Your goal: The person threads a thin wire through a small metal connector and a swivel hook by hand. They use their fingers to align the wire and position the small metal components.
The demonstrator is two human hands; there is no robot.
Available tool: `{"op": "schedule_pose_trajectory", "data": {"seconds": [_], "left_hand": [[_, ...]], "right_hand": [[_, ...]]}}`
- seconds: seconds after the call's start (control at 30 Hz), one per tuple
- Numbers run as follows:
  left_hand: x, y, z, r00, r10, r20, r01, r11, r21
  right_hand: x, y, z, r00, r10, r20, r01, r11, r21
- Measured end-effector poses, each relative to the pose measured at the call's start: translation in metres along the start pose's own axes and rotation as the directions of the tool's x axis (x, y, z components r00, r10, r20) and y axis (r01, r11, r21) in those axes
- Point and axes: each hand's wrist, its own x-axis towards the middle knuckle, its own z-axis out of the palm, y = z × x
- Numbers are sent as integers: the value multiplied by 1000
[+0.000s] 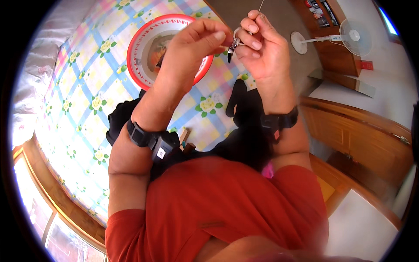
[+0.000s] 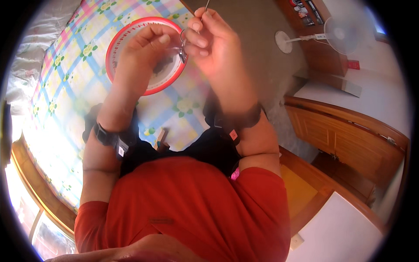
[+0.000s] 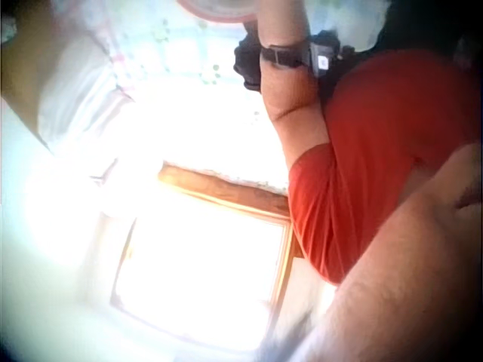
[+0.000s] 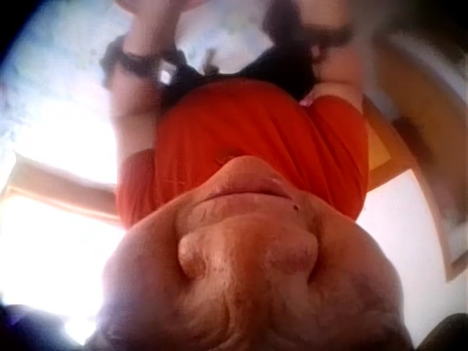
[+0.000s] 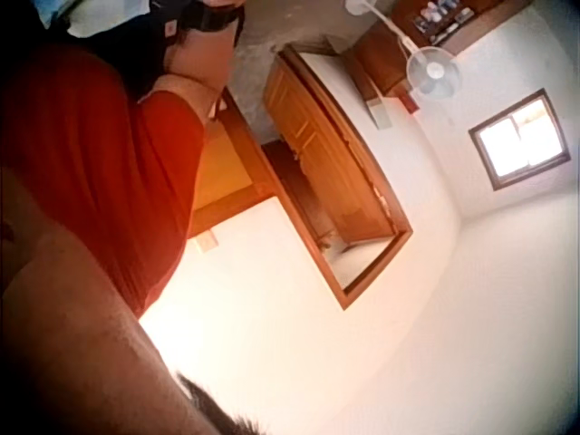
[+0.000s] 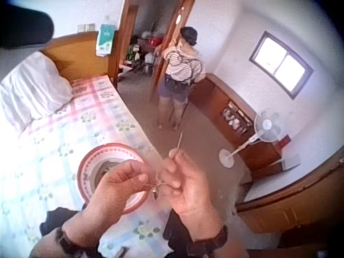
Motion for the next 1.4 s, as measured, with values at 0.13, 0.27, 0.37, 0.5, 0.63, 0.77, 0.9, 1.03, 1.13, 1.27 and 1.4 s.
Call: {"op": "schedule_pose_trajectory", "data": {"seconds": [0.13, 0.27, 0.37, 0.5, 0.63, 0.77, 0.9, 1.03, 1.13, 1.27, 1.4], "left_hand": [[-2, -8, 8, 997, -8, 72, 3, 998, 63], [-4, -10, 9, 994, -46, 95, 34, 991, 128], [-6, -9, 10, 994, -29, 109, 21, 997, 73], [-9, -7, 12, 992, -2, 130, -4, 999, 48], [-10, -5, 11, 980, -49, 195, 54, 998, -20], [-10, -6, 9, 958, -72, 279, 109, 987, -118], [-11, -4, 14, 959, -85, 269, 121, 985, -121], [-12, -6, 12, 958, -90, 272, 134, 980, -146], [-12, -6, 14, 961, -113, 251, 148, 982, -122], [-10, -8, 15, 969, -118, 219, 150, 980, -133], [-9, -10, 15, 974, -149, 168, 164, 983, -77]], "right_hand": [[4, -3, 2, 1000, -24, 18, 22, 997, 72], [11, -9, -14, 954, -17, 300, -29, 988, 150], [4, -13, 5, 998, -30, 56, 23, 992, 124], [2, -12, 1, 995, -34, 92, 25, 995, 97], [3, -13, -4, 995, -65, 69, 59, 995, 82], [5, -15, -1, 993, -84, 83, 78, 994, 74], [13, -17, -9, 992, -83, 93, 75, 993, 87], [16, -16, -14, 990, -109, 87, 104, 993, 60], [15, -17, -17, 992, -98, 80, 93, 994, 57], [13, -19, -11, 993, -98, 65, 94, 994, 60], [13, -19, -14, 990, -90, 111, 82, 994, 72]]}}
